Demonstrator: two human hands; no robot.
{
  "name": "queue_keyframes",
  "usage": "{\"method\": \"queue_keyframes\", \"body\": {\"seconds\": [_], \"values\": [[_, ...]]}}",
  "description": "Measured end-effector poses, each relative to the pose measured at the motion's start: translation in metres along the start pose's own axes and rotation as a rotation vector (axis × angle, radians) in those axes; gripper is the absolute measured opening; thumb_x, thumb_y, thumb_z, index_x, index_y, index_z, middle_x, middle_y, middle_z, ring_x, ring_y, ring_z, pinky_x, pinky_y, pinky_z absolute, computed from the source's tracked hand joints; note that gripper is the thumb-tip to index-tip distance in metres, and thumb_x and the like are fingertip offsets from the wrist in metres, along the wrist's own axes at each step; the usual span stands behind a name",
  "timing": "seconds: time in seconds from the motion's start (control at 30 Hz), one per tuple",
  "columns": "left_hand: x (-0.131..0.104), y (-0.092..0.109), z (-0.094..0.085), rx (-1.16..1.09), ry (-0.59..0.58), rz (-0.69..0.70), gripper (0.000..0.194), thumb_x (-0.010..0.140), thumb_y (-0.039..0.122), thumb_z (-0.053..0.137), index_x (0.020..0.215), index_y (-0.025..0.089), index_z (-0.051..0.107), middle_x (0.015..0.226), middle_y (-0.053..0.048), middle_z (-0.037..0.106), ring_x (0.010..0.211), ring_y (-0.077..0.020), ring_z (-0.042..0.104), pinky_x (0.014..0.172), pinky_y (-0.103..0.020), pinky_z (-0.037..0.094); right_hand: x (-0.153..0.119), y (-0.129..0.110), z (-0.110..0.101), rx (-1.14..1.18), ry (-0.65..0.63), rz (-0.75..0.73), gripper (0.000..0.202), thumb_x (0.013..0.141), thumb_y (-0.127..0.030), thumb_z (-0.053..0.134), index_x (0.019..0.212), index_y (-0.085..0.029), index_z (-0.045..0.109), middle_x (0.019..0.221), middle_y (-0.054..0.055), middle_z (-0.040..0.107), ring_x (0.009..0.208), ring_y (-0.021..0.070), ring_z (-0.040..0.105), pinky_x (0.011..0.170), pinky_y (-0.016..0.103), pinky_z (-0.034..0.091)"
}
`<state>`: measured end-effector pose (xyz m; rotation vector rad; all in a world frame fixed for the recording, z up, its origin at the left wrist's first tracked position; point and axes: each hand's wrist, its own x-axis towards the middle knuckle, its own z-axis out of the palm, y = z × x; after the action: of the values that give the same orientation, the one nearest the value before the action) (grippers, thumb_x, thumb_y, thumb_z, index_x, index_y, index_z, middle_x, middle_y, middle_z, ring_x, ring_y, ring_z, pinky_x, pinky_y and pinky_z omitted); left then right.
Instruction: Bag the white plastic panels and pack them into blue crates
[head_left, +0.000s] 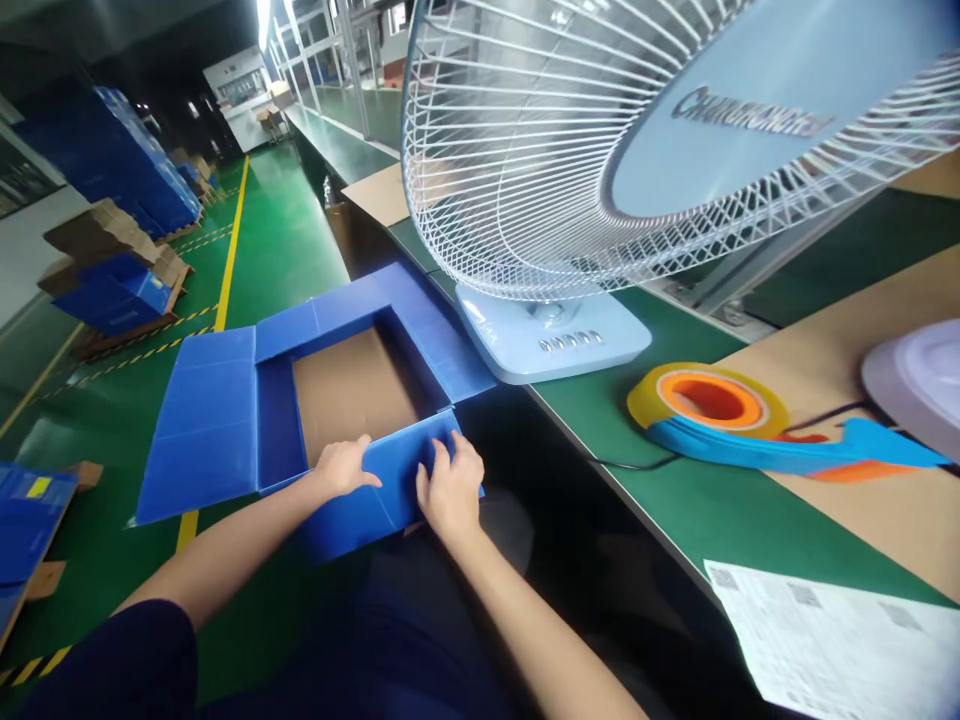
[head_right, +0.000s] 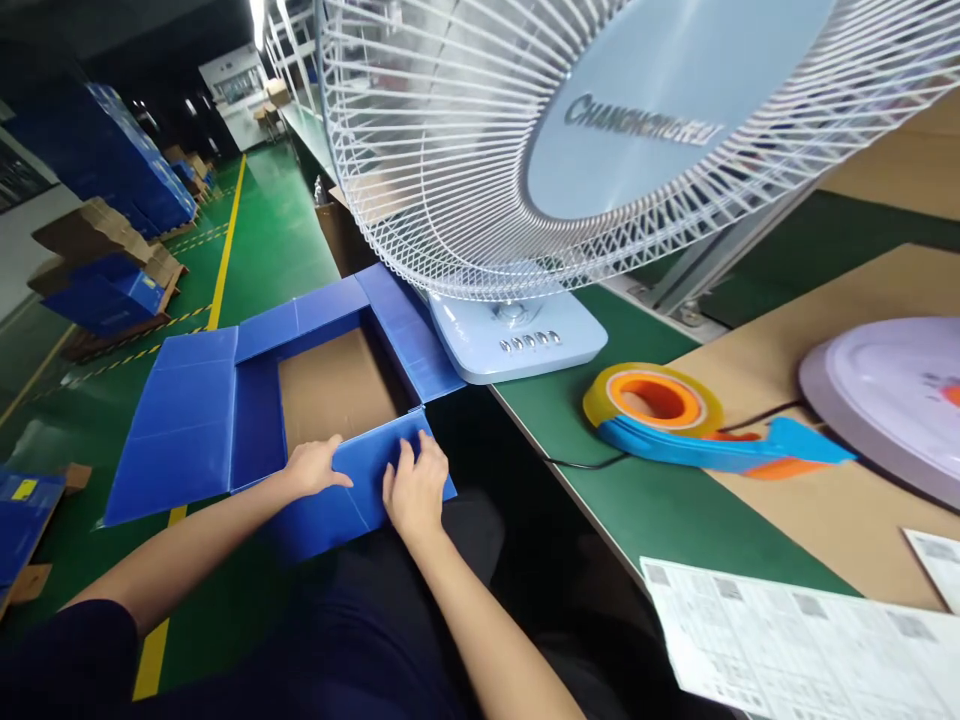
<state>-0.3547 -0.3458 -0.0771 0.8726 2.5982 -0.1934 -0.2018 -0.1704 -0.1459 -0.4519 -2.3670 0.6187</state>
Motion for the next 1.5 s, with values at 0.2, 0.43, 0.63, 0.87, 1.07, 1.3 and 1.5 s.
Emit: {"method": "queue_keyframes", "body": {"seconds": [0.2, 0.43, 0.63, 0.87, 1.07, 1.3, 1.5], "values": [[0.001, -0.001, 0.002, 0.032, 0.025, -0.03, 0.062, 0.082, 0.074, 0.085, 0.117, 0.028, 0.063, 0.103, -0.01, 0.084, 0.108, -0.038, 0.08, 0.087, -0.038, 0.057, -0.019, 0.003, 0.004, -0.06, -0.09, -0.085, 0.044, 0.104, -0.022, 0.056, 0.144, -0.003, 0.059, 0.16, 0.033, 0.045, 0.155, 0.0465, 0.035, 0.122, 0.069, 0.037], [0.003, 0.003, 0.005, 0.059, 0.02, -0.026, 0.057, 0.091, 0.071, 0.077, 0.126, 0.027, 0.064, 0.111, -0.016, 0.083, 0.11, -0.0403, 0.08, 0.09, -0.043, 0.058, 0.029, 0.003, 0.014, 0.022, -0.311, -0.257, 0.066, 0.104, -0.011, 0.041, 0.169, -0.017, 0.04, 0.177, 0.016, 0.037, 0.168, 0.037, 0.02, 0.134, 0.071, 0.013], [0.0, 0.004, 0.01, -0.009, 0.009, -0.061, 0.059, 0.089, 0.073, 0.078, 0.125, 0.027, 0.065, 0.112, -0.017, 0.083, 0.11, -0.0423, 0.079, 0.089, -0.046, 0.058, 0.082, -0.004, 0.022, -0.01, -0.535, -0.424, 0.044, 0.101, -0.006, 0.044, 0.137, -0.011, 0.068, 0.131, 0.022, 0.071, 0.14, 0.0375, 0.057, 0.13, 0.066, 0.027], [0.054, -0.035, -0.011, -0.583, -0.126, 0.143, 0.056, 0.091, 0.078, 0.072, 0.11, 0.025, 0.076, 0.111, -0.008, 0.084, 0.103, -0.0294, 0.08, 0.089, -0.036, 0.061, 0.09, 0.008, 0.012, -0.214, -0.667, -0.488, 0.034, 0.083, -0.009, 0.079, 0.115, -0.017, 0.069, 0.113, 0.013, 0.069, 0.108, 0.0353, 0.062, 0.111, 0.055, 0.044], [0.154, -0.101, -0.06, -0.686, 0.322, -0.169, 0.06, 0.099, 0.049, 0.076, 0.144, 0.013, 0.059, 0.147, -0.025, 0.068, 0.134, -0.0318, 0.07, 0.115, -0.045, 0.054, 0.085, 0.018, 0.012, -0.221, -0.687, -0.464, 0.038, 0.079, -0.008, 0.081, 0.113, -0.018, 0.068, 0.113, 0.011, 0.068, 0.107, 0.0345, 0.06, 0.11, 0.052, 0.041], [0.202, -0.154, -0.155, -0.383, 0.851, -0.132, 0.066, 0.104, 0.031, 0.06, 0.162, 0.008, 0.036, 0.174, -0.026, 0.036, 0.167, -0.0296, 0.03, 0.137, -0.049, 0.028, 0.085, 0.012, 0.015, -0.229, -0.651, -0.444, 0.022, 0.09, -0.008, 0.07, 0.107, -0.022, 0.067, 0.106, 0.01, 0.067, 0.103, 0.0347, 0.062, 0.11, 0.054, 0.042], [0.25, -0.188, -0.22, 0.022, 0.832, -0.175, 0.102, 0.096, 0.037, 0.066, 0.174, 0.002, 0.012, 0.185, -0.023, -0.006, 0.173, -0.0385, -0.006, 0.139, -0.061, 0.002, 0.086, 0.007, 0.026, -0.245, -0.637, -0.444, 0.017, 0.091, -0.012, 0.071, 0.103, -0.024, 0.068, 0.103, 0.01, 0.067, 0.103, 0.0346, 0.062, 0.112, 0.055, 0.042]]}}
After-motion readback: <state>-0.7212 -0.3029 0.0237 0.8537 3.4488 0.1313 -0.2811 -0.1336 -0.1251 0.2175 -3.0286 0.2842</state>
